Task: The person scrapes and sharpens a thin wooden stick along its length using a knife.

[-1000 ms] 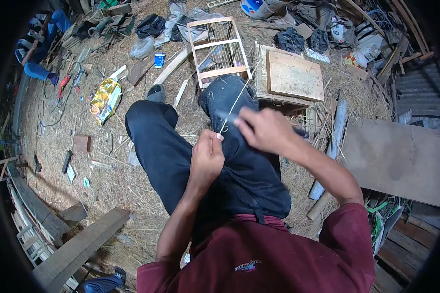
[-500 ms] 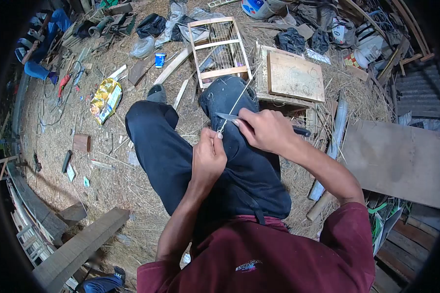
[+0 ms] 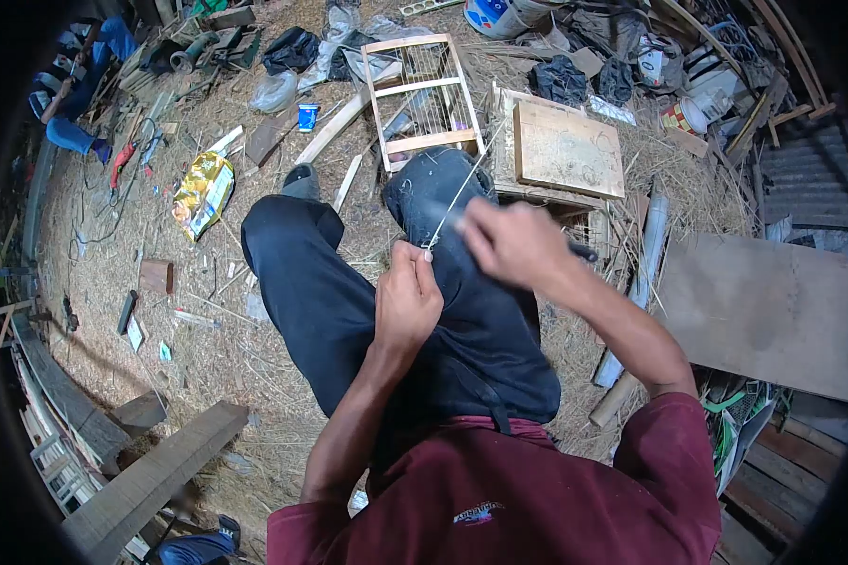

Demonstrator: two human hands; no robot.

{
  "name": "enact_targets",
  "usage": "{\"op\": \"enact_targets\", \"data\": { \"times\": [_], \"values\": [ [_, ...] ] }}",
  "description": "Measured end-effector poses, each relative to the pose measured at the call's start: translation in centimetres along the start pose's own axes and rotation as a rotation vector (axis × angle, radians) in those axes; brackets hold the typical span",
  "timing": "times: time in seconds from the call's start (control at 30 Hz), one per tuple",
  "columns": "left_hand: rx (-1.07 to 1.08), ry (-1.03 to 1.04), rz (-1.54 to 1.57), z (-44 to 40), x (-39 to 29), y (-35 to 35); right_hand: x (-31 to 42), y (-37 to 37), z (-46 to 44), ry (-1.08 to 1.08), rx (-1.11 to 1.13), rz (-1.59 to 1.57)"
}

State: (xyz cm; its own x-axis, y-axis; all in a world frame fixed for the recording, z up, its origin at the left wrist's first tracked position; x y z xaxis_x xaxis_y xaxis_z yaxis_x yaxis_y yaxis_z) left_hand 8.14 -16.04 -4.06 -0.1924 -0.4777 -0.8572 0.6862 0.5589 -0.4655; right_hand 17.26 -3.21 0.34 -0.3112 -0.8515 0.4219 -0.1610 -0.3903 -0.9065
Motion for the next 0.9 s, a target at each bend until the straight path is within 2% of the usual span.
{"op": "enact_targets", "data": {
  "times": [0.07,0.1,0.2,0.33,0.43,0.6,0.7,0.77,0.8,0.83,0.9],
  "values": [
    [-0.007,-0.001,0.011,0.1,0.2,0.0,-2.3,-1.2,-0.7,-0.012,-0.155,0.081],
    [-0.009,0.005,0.025,0.2,0.2,0.0,-1.1,-0.8,-0.5,0.093,0.007,0.036],
    [0.026,-0.015,0.031,0.0,0.3,0.1,2.6,0.8,0.7,-0.189,-0.023,0.093],
    [0.101,-0.047,0.039,1.4,0.4,-0.9,0.2,-0.2,-0.2,-0.046,-0.050,0.096],
    [0.075,0.049,0.037,4.8,1.3,-3.6,-0.2,-0.6,-0.2,-0.025,-0.076,0.134],
    [0.165,-0.374,0.034,11.0,6.1,-9.0,-0.7,-0.9,0.3,0.041,-0.147,0.147],
    [0.213,-0.365,0.159,10.3,5.3,-8.5,-1.4,-1.5,0.6,0.060,-0.272,-0.009],
    [0.251,-0.202,0.293,7.7,4.0,-6.3,0.1,-3.5,0.8,-0.077,-0.456,-0.072],
    [0.192,-0.179,0.478,5.9,6.2,-4.1,0.8,-4.2,1.3,-0.141,-0.541,-0.105],
    [0.384,-0.416,0.724,5.3,2.7,-2.7,1.5,-3.7,1.4,-0.217,-0.482,-0.033],
    [0.462,-0.566,0.827,2.3,2.1,0.6,2.8,-1.4,1.2,-0.244,-0.269,0.117]
  ]
}}
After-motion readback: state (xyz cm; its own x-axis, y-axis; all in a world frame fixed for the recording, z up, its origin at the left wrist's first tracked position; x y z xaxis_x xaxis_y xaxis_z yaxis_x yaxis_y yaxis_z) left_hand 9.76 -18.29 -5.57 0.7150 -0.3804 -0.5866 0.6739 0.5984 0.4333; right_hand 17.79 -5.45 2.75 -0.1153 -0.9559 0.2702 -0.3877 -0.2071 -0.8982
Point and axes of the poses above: each hand's wrist, its own z-axis away from the middle knuckle, its own y-axis out of the palm, x = y × z, the point moved 8 cm from there along -z, towards the middle knuckle, and after that the axes turned 12 degrees about -y, right-handed, at the moved point
